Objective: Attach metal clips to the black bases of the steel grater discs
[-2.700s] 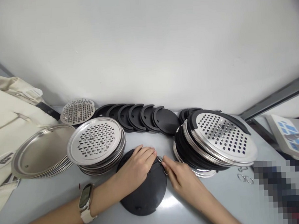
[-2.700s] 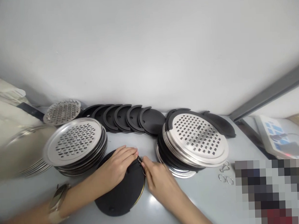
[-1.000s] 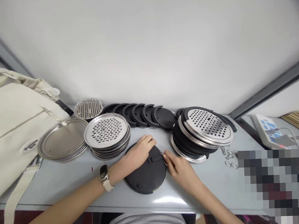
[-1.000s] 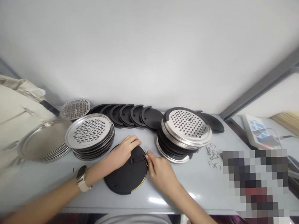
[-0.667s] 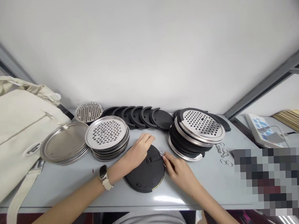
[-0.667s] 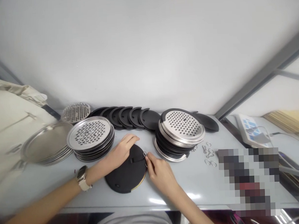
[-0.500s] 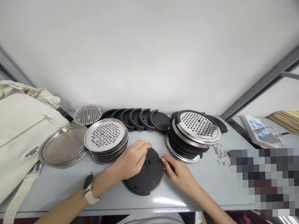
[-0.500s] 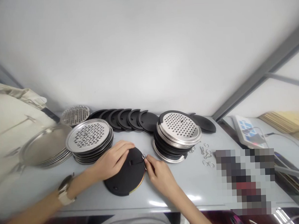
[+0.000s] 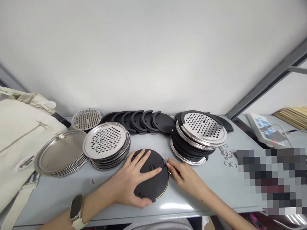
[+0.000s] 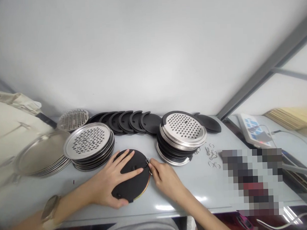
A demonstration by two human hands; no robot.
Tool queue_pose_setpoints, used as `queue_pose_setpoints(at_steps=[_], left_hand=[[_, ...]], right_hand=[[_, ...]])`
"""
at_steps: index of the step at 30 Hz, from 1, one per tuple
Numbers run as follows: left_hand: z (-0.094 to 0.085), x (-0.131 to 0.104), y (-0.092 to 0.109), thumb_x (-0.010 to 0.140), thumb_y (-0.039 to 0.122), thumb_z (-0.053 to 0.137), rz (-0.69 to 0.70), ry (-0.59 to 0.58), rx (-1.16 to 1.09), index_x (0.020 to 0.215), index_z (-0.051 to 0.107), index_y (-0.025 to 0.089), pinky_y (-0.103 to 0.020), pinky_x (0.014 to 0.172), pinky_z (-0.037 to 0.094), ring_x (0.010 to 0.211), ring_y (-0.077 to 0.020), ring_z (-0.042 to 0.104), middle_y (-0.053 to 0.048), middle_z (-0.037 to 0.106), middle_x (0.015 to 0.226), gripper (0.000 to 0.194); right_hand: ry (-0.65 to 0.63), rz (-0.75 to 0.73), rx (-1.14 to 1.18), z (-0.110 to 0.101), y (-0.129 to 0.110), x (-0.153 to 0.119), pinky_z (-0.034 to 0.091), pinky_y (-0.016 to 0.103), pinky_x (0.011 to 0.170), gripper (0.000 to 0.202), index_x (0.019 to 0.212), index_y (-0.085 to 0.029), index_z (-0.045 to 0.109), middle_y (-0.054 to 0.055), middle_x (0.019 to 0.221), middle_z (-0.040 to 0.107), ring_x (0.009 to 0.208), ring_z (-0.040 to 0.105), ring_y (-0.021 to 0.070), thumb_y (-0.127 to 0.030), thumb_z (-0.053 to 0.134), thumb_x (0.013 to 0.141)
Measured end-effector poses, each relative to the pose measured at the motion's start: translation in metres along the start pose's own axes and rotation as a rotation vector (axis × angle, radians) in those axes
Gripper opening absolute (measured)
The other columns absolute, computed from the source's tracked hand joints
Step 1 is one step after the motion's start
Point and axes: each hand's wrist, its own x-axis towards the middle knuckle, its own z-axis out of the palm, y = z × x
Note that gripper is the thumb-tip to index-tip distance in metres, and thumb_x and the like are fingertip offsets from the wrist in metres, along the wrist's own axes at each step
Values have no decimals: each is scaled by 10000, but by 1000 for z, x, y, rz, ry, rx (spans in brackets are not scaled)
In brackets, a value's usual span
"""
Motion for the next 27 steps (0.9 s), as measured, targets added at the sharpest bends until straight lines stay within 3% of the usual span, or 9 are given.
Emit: queue_pose_setpoints(at_steps=[8,17,27], left_hand=[[3,-1,-3,642,496,743,-5,8,-14,1516,263,345,-640,1091,172,1416,-469,187,-113,43,1615,1009],[5,0,-3,629,515,756,-18,-19,-22,1519,235,366,-660,1080,157,1416,-478,174,-123,-30,1614,1042],[6,-1,-2,633,507,748,-24,-4,-22,1513,254,369,-663,1072,172,1408,-486,191,-112,-15,1616,1019]], right_hand=[[-92,36,15,-3,2,-1,271,265,558,272,749,-237,331,-38,611,429,542,420,151,-300,279,1008],[-166,59,-1,-9,1,3,240,269,553,274,757,-236,323,-50,597,391,531,374,141,-307,271,1017],[-230,12,3,-16,4,8,250,255,542,286,742,-233,306,-58,600,382,528,375,125,-308,282,1017]])
